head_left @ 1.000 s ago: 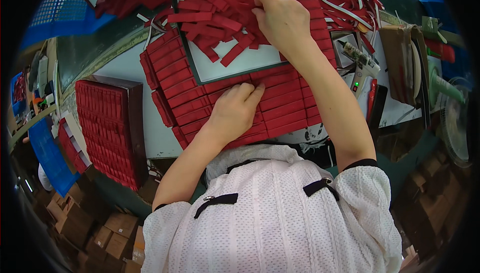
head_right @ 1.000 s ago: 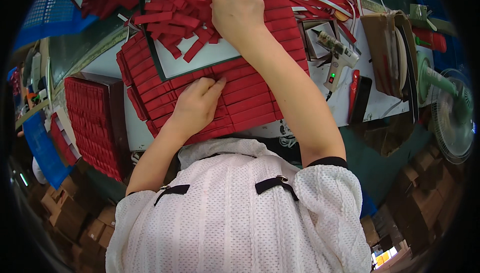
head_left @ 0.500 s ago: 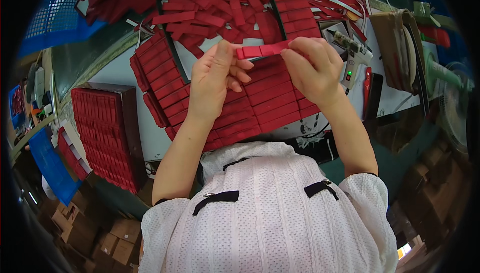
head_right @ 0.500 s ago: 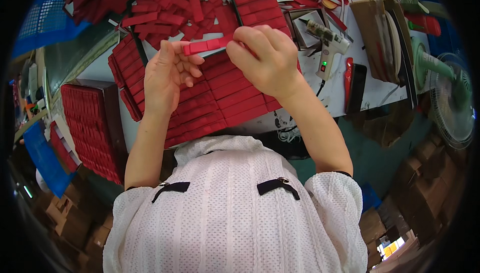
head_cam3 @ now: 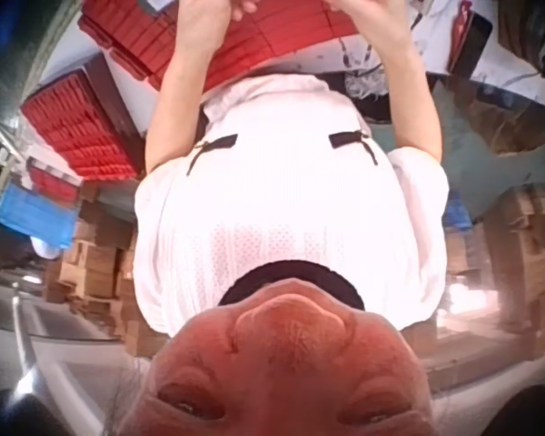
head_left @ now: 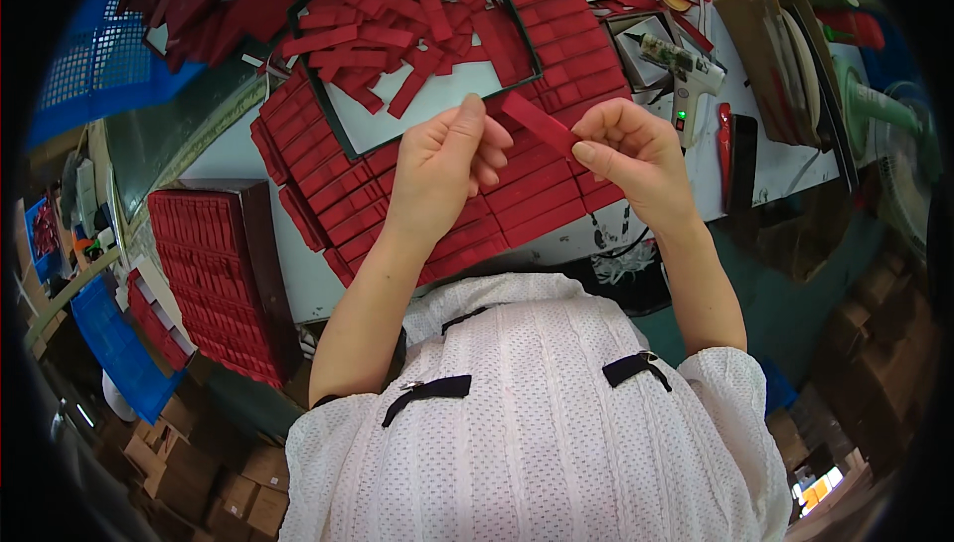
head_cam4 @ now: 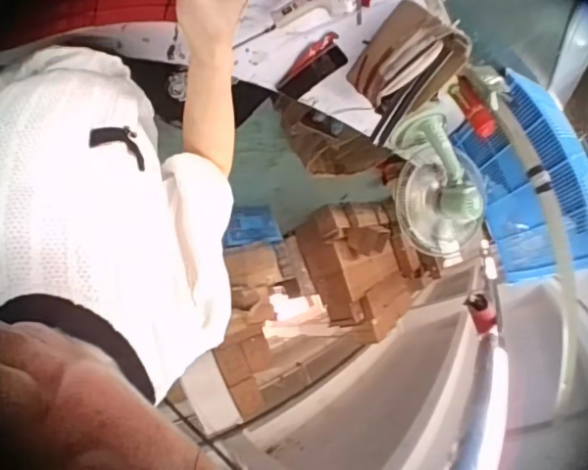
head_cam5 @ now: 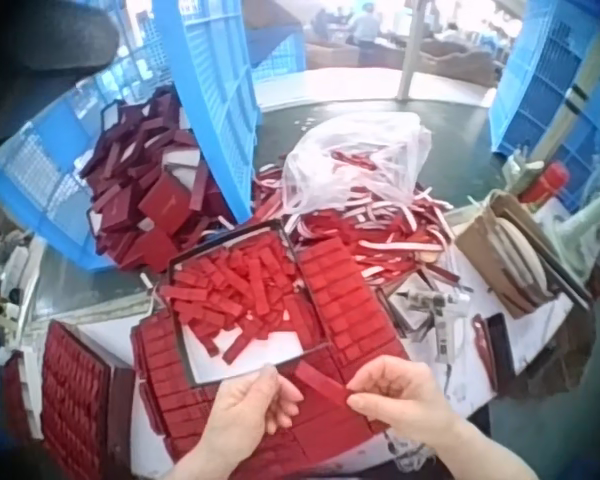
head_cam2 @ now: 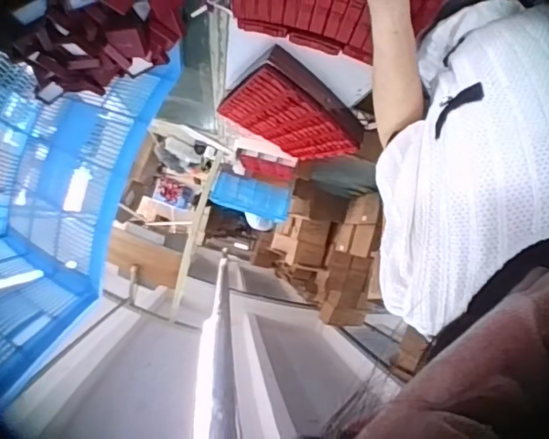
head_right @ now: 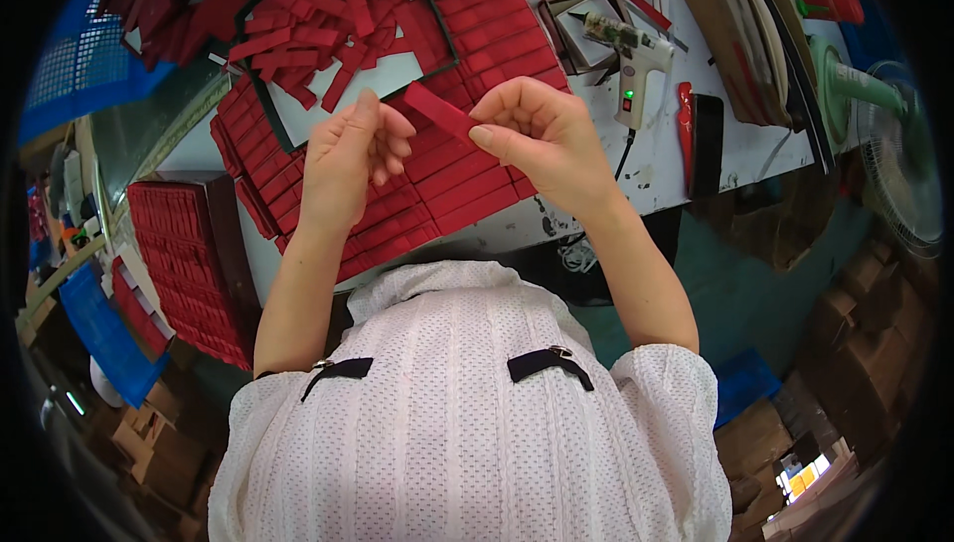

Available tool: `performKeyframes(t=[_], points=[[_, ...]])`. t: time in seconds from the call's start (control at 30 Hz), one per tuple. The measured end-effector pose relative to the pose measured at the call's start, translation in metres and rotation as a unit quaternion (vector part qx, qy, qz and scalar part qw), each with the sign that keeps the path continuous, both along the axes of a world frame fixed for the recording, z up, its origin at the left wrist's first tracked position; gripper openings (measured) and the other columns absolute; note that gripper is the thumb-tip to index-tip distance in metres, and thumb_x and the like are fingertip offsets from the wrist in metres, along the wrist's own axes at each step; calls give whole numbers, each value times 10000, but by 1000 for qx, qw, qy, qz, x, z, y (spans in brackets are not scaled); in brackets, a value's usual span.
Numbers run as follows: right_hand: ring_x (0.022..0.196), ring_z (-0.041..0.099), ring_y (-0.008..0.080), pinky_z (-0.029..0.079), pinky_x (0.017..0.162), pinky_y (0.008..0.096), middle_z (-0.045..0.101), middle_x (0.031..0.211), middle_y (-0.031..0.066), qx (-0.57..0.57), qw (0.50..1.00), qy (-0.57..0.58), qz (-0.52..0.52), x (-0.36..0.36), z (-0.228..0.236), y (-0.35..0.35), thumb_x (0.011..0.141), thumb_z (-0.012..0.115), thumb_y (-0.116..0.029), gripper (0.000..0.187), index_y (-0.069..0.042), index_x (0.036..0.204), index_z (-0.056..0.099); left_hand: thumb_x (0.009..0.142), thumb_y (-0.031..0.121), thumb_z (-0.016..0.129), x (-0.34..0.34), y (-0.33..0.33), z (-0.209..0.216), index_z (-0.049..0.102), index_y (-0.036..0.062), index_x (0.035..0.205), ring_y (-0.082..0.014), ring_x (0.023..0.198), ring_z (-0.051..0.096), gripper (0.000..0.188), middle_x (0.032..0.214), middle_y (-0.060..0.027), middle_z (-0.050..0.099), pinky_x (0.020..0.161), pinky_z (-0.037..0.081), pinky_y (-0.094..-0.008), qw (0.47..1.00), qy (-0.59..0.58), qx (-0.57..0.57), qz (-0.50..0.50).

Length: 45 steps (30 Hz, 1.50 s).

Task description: The person uses a hot glue gun to apply adhesive to the edges of red fabric strips and presses them onto a larger red fabric panel. They repeat this process, adding multiple strips to build up the panel's surface.

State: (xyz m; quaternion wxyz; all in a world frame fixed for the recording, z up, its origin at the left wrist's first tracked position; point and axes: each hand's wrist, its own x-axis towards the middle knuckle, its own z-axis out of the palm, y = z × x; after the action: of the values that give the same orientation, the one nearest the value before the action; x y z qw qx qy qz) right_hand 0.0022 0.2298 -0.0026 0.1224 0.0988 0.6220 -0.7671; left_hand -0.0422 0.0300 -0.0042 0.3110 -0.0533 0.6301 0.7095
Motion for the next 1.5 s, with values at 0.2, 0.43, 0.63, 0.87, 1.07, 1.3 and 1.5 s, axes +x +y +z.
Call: performKeyframes(t=[0.2, 0.43, 0.63, 0.87, 1.07, 1.3, 1.5], points=[[638, 572, 158, 448, 536, 264, 591, 773, 42, 382, 835, 395, 39, 7, -8, 2, 669, 649, 46, 151, -38, 785, 600, 928, 439, 442, 4, -5, -6, 593, 39, 720, -46, 463, 476, 476, 587, -11, 556, 416, 339, -167, 980, -181, 27, -77], [625, 570, 182, 448, 531, 287, 581, 759, 51, 439, 780, 445, 2, 21, -25, -4, 674, 649, 7, 110, -45, 751, 590, 890, 185, 561, 40, -13, -21, 599, 22, 774, -46, 574, 505, 204, 669, 1, 572, 517, 397, -188, 995, -45, -49, -70], [646, 547, 90, 445, 570, 224, 589, 713, 29, 188, 967, 56, -163, 33, -59, 8, 876, 570, -75, 119, -1, 785, 550, 893, 146, 547, 48, -12, -44, 617, -6, 802, -53, 614, 514, 191, 685, -12, 584, 545, 401, -195, 964, 173, -198, -35], [685, 558, 84, 448, 614, 219, 600, 806, 37, 222, 956, 87, -173, 16, -62, -6, 855, 567, -35, 99, 1, 945, 546, 874, 141, 565, 36, -5, -49, 607, -25, 762, -103, 579, 518, 205, 613, -57, 568, 540, 400, -252, 922, 253, -287, -62], [611, 569, 122, 455, 556, 253, 598, 773, 64, 338, 929, 86, -123, 9, -60, -9, 750, 691, -84, 288, -3, 983, 544, 856, 178, 571, 37, -1, -47, 525, -2, 663, -319, 583, 515, 268, 611, -160, 519, 542, 395, -392, 917, 251, -305, -50], [656, 592, 221, 473, 555, 324, 581, 776, 81, 514, 846, 114, -78, 2, -48, -21, 653, 779, -229, 447, -23, 971, 540, 857, 187, 569, 35, 0, -45, 522, 1, 658, -336, 588, 521, 277, 622, -172, 523, 540, 395, -406, 917, 237, -317, -55], [702, 603, 291, 483, 569, 363, 589, 827, 104, 565, 813, 119, -71, 0, -53, -23, 628, 793, -259, 487, -35, 964, 522, 845, 163, 587, 36, 0, -36, 546, -4, 697, -320, 585, 540, 228, 636, -158, 555, 541, 411, -386, 920, 229, -316, -34]])
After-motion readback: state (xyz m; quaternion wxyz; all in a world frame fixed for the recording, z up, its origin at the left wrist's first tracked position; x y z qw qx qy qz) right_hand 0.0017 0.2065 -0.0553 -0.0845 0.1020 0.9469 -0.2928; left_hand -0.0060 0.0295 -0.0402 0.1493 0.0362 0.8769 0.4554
